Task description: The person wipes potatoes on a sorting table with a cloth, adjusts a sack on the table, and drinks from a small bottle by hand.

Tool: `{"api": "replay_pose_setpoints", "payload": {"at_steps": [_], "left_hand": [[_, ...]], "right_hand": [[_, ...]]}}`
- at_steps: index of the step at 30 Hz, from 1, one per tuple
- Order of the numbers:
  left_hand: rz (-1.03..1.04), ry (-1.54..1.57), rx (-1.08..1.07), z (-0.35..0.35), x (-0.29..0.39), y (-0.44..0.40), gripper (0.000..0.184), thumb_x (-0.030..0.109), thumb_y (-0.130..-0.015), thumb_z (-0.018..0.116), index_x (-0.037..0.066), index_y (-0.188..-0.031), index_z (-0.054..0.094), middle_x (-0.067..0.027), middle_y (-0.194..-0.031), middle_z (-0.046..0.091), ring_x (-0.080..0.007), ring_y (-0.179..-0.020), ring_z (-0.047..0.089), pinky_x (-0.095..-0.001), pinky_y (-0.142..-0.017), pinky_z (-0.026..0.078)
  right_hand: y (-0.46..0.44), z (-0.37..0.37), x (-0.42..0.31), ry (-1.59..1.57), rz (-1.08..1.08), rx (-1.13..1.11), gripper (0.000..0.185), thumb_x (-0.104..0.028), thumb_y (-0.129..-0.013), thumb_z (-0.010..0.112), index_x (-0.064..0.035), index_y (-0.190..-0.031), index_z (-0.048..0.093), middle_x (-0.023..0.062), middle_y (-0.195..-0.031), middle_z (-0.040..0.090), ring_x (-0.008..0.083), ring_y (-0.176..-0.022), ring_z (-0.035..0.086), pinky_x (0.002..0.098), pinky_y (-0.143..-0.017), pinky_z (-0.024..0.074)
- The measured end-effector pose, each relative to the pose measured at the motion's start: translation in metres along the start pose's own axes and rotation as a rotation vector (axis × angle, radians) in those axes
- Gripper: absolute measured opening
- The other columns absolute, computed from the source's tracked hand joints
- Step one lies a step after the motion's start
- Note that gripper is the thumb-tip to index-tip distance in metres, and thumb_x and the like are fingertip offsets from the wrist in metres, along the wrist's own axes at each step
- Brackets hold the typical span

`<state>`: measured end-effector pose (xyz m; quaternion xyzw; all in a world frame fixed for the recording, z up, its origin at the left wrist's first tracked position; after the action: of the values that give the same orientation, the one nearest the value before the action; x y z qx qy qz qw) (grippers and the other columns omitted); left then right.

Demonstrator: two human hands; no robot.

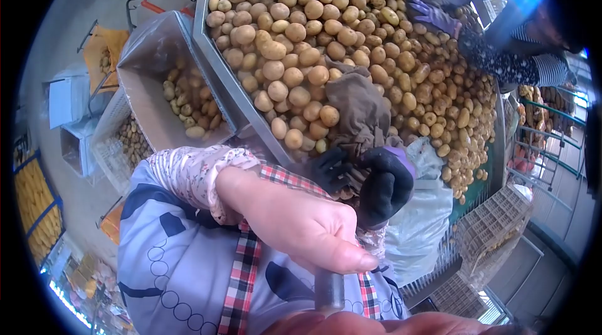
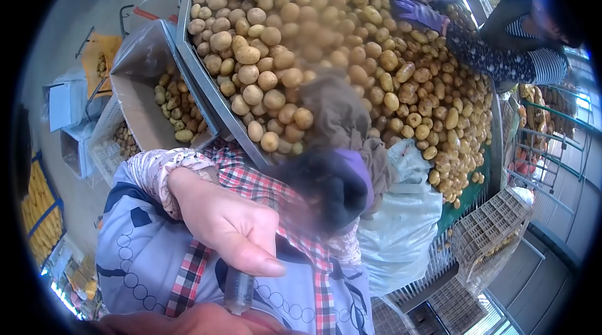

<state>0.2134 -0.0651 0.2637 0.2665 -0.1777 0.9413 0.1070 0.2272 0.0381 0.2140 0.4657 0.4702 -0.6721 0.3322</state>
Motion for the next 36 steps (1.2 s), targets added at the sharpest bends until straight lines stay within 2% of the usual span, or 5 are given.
{"api": "replay_pose_setpoints", "payload": {"at_steps": [11, 17, 20, 23, 36], "left_hand": [[-0.039, -0.004, -0.036, 0.003, 0.001, -0.002, 0.046, 0.019, -0.100, 0.041, 0.001, -0.059, 0.034, -0.0008, -0.052, 0.029, -0.0126, -0.051, 0.024, -0.0314, -0.049, 0.027], [0.150, -0.039, -0.039, 0.008, 0.014, 0.000, 0.031, 0.021, -0.097, 0.046, -0.002, -0.075, 0.047, -0.0065, -0.066, 0.048, -0.0188, -0.060, 0.044, -0.0318, -0.058, 0.037], [0.180, -0.026, -0.029, 0.010, 0.011, 0.000, 0.029, 0.023, -0.096, 0.049, -0.003, -0.082, 0.051, -0.0090, -0.072, 0.053, -0.0202, -0.066, 0.052, -0.0314, -0.062, 0.041], [0.065, -0.029, -0.054, 0.009, 0.006, -0.001, 0.028, 0.022, -0.096, 0.050, -0.003, -0.082, 0.052, -0.0092, -0.074, 0.055, -0.0200, -0.068, 0.053, -0.0315, -0.063, 0.042], [0.113, 0.007, -0.064, 0.007, 0.011, -0.009, 0.031, 0.021, -0.095, 0.051, 0.000, -0.072, 0.051, -0.0055, -0.065, 0.051, -0.0167, -0.058, 0.047, -0.0299, -0.056, 0.037]], "right_hand": [[0.002, -0.005, 0.004, -0.010, 0.031, -0.031, 0.027, -0.022, -0.093, 0.051, 0.0036, -0.098, 0.057, 0.0155, -0.086, 0.061, 0.0236, -0.078, 0.056, 0.0337, -0.072, 0.0441], [0.000, -0.005, 0.015, -0.362, -0.003, -0.153, 0.027, -0.022, -0.093, 0.052, 0.0038, -0.097, 0.059, 0.0158, -0.085, 0.062, 0.0241, -0.078, 0.056, 0.0338, -0.070, 0.0448], [0.000, -0.006, 0.014, -0.301, -0.007, -0.147, 0.027, -0.022, -0.093, 0.052, 0.0039, -0.096, 0.059, 0.0160, -0.085, 0.062, 0.0243, -0.078, 0.057, 0.0338, -0.070, 0.0451], [0.000, -0.006, 0.007, -0.127, 0.026, -0.104, 0.027, -0.022, -0.092, 0.052, 0.0042, -0.096, 0.059, 0.0159, -0.085, 0.062, 0.0243, -0.077, 0.056, 0.0337, -0.069, 0.0450], [-0.006, -0.007, 0.001, 0.021, 0.055, -0.104, 0.026, -0.020, -0.092, 0.052, 0.0047, -0.097, 0.059, 0.0155, -0.085, 0.061, 0.0238, -0.077, 0.056, 0.0329, -0.070, 0.0445]]}}
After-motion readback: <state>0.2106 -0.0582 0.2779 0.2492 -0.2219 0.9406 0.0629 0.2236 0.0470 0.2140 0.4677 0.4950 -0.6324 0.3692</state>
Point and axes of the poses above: each hand's wrist, its own y-axis away from the middle knuckle, its own z-axis out of the palm, x = y × z, the point moved 7 cm from there along -y, towards the middle knuckle
